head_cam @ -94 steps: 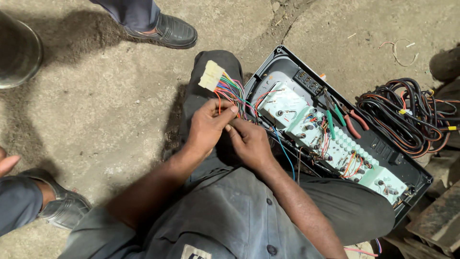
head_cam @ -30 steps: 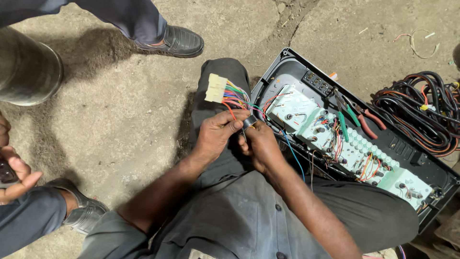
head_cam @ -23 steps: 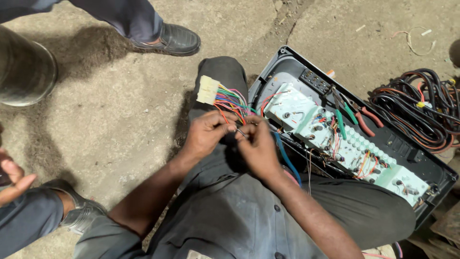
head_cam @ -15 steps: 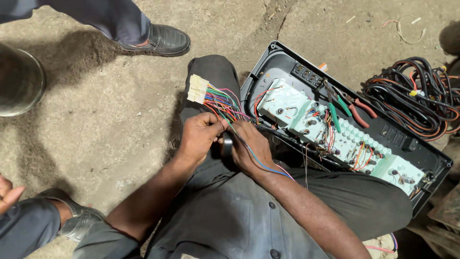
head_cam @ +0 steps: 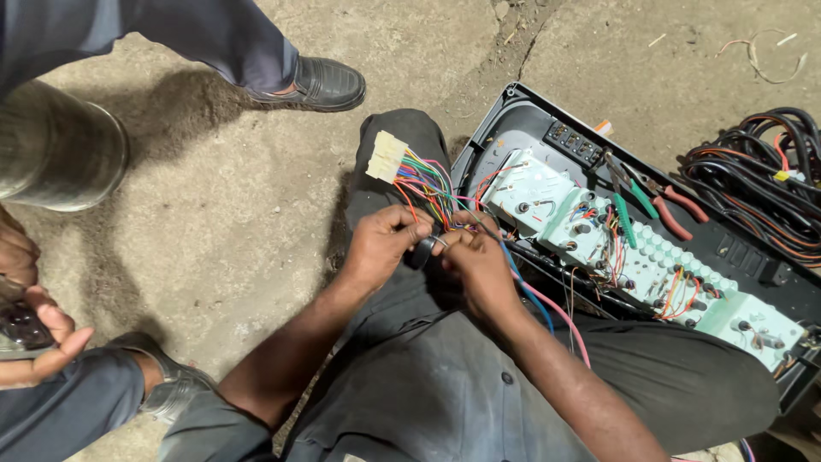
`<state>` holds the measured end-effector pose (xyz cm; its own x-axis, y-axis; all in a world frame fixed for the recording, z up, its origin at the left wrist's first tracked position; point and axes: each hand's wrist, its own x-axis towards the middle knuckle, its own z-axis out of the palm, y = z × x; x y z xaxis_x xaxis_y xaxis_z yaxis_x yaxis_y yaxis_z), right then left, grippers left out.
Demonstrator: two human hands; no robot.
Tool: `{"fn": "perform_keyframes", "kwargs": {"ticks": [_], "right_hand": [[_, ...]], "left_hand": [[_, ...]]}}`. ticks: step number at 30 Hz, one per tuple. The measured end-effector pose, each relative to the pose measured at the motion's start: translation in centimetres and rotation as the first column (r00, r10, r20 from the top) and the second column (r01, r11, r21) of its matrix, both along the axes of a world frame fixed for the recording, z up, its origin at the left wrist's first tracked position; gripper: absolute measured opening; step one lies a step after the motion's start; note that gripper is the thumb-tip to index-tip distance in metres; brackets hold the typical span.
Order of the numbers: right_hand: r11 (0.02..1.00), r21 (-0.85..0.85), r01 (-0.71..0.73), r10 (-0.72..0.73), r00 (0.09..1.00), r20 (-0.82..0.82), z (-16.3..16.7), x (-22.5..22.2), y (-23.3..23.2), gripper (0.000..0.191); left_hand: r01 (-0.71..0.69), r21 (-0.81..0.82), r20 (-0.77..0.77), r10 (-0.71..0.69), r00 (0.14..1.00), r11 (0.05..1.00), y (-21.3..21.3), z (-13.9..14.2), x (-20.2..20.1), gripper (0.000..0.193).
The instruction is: The person sits on the ground with an open electrical box on their lap, stripping and twisting colored wires, then securing connections with electrical tape. They use pliers and wire cutters to prepare and join wires within the terminal block.
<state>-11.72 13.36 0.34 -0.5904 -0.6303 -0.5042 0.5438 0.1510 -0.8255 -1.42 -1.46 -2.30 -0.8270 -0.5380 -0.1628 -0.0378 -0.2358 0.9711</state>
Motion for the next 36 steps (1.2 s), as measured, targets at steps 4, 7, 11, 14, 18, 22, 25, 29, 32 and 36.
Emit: {"fn": "perform_keyframes", "kwargs": {"ticks": [4,7,11,14,18,22,25,29,32,36], "right_hand": [[0.978,0.125,-0.164,0.207,0.771,-0.603,1.1,1.0,0.8,0.024],[0.986,0.093,-0.140,0.168,0.801,-0.574,0.8,0.8,1.2,0.023],[1.000,0.019,0.018,-0.019,0.999,0.049,-1.0,-0.7,-0.2,0.022],[0.999,-0.004,0.032,-0.027,0.903,0.428,-1.6,-1.6,-0.8,0.017],[0.997,0.082,0.010,-0.032,0.961,0.275,-1.1,-1.1,-0.4,0.021],[0.996,0.080,-0.032,0.028,0.998,0.047,0.1,-0.5,0.3,0.049],[0.973,0.126,-0.191,0.221,0.928,-0.299,0.7,-0.4,0.2,0.046],[0.952,0.239,-0.193,0.305,0.509,-0.805,2.0,-0.3,0.6,0.033],[0.945,0.249,-0.210,0.295,0.227,-0.928,3.2,-0.2,1.0,0.041],[0.955,0.207,-0.214,0.229,0.083,-0.970,3.3,0.1,0.7,0.035]], "left_hand": [[-0.035,0.040,0.164,0.028,0.986,0.999,0.2,-0.2,-0.2,0.017],[-0.068,0.259,0.133,0.034,0.990,0.964,1.0,-0.1,-0.6,0.017],[-0.042,0.390,-0.132,0.101,0.986,0.920,1.9,0.2,-0.8,0.012],[-0.020,0.015,-0.265,0.023,0.964,1.000,1.8,0.2,-0.7,0.008],[0.090,0.135,-0.234,-0.056,0.971,0.987,1.0,-0.2,-0.6,0.014],[0.142,0.091,-0.114,-0.131,0.985,0.986,-0.2,-0.6,-0.5,0.016],[0.107,-0.048,-0.034,-0.109,0.993,0.993,-0.1,-0.7,-0.5,0.012],[0.026,0.105,0.026,-0.029,0.999,0.994,0.6,-0.8,-0.7,0.013],[0.054,0.083,0.101,-0.062,0.993,0.995,0.6,-0.7,-0.7,0.018],[-0.062,0.020,0.153,0.059,0.987,0.998,1.2,-0.4,-1.0,0.020]]}}
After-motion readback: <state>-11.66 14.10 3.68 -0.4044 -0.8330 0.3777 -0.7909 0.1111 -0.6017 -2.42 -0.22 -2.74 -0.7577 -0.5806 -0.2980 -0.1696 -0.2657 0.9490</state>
